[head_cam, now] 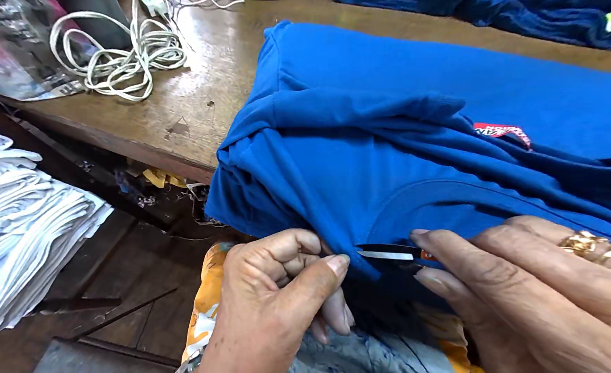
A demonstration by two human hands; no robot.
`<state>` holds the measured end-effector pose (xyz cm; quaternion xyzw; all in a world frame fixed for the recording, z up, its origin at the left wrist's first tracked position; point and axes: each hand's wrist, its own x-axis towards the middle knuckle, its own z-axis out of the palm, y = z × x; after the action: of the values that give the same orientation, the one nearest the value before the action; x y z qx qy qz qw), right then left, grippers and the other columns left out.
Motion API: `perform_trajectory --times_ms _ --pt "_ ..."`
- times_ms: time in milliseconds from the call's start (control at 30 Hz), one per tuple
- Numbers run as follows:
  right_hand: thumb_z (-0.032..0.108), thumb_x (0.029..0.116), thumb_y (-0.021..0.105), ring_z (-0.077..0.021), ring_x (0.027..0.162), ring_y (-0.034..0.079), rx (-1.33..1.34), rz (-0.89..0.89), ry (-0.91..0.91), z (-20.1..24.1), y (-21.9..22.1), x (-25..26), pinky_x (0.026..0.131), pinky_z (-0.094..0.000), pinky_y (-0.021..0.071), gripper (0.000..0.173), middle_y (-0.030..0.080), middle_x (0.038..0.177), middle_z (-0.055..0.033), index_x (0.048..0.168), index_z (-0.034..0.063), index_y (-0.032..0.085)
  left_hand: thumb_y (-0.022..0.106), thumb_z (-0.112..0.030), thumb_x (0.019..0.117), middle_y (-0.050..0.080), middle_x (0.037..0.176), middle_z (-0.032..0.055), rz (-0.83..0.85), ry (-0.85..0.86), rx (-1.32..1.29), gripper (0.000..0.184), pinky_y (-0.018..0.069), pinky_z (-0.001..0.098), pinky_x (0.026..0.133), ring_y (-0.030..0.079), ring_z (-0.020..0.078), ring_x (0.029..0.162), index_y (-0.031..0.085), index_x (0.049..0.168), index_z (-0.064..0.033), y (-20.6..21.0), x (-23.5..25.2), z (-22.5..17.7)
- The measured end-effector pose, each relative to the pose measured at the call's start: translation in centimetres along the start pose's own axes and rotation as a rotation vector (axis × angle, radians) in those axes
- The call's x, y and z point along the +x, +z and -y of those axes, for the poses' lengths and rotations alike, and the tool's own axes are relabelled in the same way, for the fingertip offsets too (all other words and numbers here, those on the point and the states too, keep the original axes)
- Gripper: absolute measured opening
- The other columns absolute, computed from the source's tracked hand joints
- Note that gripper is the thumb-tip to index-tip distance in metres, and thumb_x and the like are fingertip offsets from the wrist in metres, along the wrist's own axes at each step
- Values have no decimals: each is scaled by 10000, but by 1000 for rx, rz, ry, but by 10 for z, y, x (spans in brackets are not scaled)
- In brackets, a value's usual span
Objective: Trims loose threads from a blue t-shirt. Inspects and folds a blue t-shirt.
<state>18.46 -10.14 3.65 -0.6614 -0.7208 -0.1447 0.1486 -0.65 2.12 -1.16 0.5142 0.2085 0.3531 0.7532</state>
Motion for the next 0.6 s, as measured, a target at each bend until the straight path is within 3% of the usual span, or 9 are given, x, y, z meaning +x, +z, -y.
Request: perform_trajectory --times_ms 333,600 --pt "266 1049 559 -288 721 563 14 -8 -9 4 4 0 583 -417 399 301 604 841 -130 1223 48 673 624 -18 979 639 627 156 -1 -4 4 83 538 249 459 624 160 496 676 952 40 -1 -1 1" --pt "266 1048 550 -287 687 559 5 -27 10 10 11 0 554 -413 391 285 597 801 -125 1142 34 687 609 -34 989 634 633 156 2 -42 -29 110 539 249 469 615 153 496 679 943 37 -2 -1 3"
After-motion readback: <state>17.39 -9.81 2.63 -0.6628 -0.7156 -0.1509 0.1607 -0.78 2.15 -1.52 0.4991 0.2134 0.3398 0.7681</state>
